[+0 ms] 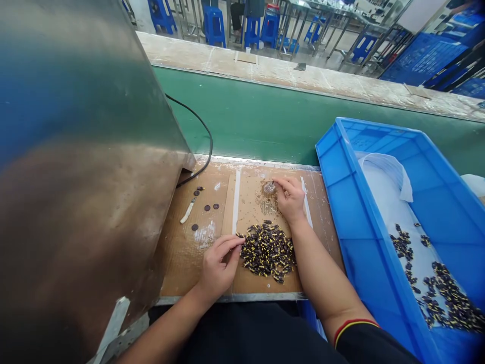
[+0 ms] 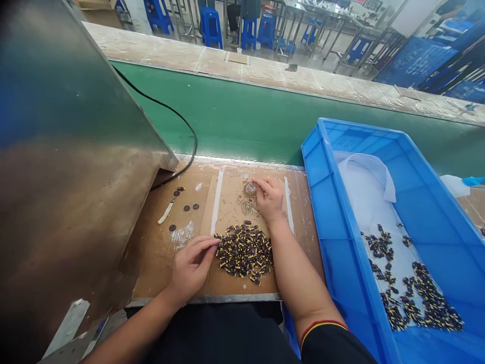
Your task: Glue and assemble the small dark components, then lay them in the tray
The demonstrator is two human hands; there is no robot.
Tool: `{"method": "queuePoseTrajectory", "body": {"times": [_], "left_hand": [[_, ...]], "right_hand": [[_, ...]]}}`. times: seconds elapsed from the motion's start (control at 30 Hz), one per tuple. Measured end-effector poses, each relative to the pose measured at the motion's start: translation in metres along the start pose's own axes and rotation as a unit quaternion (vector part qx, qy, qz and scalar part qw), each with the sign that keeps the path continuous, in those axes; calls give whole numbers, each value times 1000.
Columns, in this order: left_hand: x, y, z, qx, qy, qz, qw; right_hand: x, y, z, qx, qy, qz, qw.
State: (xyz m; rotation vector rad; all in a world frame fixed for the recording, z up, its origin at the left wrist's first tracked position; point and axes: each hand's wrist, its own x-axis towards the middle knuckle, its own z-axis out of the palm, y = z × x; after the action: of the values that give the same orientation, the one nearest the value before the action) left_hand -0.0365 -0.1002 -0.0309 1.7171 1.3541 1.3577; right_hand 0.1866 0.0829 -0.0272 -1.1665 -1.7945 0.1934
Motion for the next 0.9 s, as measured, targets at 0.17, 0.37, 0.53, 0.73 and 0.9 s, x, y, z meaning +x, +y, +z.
{"method": "queuePoseTrajectory", "body": {"times": [0.17,0.37,0.53,0.73,0.9], "left_hand": [[-2,-2,0,-12,3,-12,1000],[-3,-2,0,-32,8,-23,999],[-1,0,1,-55,22,-56,997],[0,-1,1,-91,55,-109,988],[-1,-3,-1,-133,75,-130,980]], "right_hand": [[0,-1,0,2,1,2,1000],[0,0,1,7,-2,9,1000],[3,-9,-7,3,21,6,1000],[5,-35,-26,-37,145,-30,988],[11,-45,-37,-88,107,28,990]]}}
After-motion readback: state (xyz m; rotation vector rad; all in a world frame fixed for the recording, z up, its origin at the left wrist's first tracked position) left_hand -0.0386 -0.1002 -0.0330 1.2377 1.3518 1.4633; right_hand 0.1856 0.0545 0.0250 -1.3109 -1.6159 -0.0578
